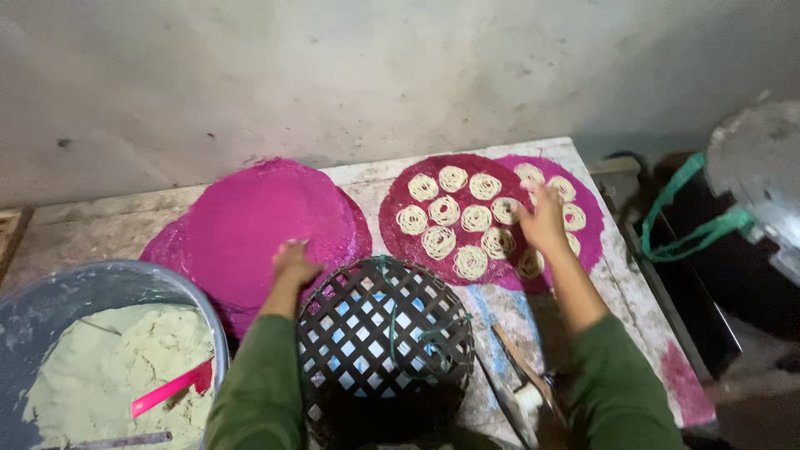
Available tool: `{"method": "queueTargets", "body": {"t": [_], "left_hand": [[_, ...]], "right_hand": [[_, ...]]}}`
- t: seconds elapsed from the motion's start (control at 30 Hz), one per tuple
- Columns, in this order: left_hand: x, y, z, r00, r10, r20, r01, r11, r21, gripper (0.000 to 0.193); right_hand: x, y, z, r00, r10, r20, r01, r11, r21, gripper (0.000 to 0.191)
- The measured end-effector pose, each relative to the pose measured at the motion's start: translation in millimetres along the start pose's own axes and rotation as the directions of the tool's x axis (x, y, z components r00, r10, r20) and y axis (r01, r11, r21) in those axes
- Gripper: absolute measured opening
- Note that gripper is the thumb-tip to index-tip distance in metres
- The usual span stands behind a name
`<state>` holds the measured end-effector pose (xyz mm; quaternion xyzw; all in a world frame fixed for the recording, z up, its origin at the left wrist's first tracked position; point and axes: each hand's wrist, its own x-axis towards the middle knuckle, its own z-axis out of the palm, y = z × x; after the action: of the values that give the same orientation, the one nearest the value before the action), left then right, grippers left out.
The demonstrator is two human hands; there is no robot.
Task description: The person uses a manual noodle press to extrude dough into spiral shapes onto pink mats. They repeatedly load dough into the press, squeeze the handle to form noodles, and wipe the tool clean between cycles.
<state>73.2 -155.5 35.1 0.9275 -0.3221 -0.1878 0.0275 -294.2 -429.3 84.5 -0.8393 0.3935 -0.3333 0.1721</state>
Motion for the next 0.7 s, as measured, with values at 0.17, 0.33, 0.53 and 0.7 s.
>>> {"method": "queueTargets", "body": {"t": [0.17, 0.33, 0.53, 0.7], "left_hand": [[-20.0, -47.0, 24.9, 0.927, 0.151, -0.343, -0.182, 0.982, -0.059, 0.03], [-18.1, -61.0, 45.4, 0.83, 0.04, -0.556, -0.165, 0.971, -0.175, 0.026], [-48.8, -51.4, 8.6, 0.595, -0.161, -0.787, -0.129, 0.948, -0.292, 0.027], [-131.9, -24.9, -9.5, 0.638, 0.139, -0.757, -0.365, 0.92, -0.139, 0.028]], "right_hand": [[-136.2, 28.8, -35.5, 0.925, 0.026, 0.379, -0.099, 0.98, 0.173, 0.05], [-277.4, 41.2, -78.1, 0.922, 0.193, 0.337, -0.176, 0.981, -0.08, 0.066], [-386.1, 11.3, -89.6, 0.688, 0.661, 0.298, -0.481, 0.724, -0.494, 0.114], [-413.2, -18.1, -74.5, 0.684, 0.668, 0.293, -0.386, 0.673, -0.631, 0.134]]}}
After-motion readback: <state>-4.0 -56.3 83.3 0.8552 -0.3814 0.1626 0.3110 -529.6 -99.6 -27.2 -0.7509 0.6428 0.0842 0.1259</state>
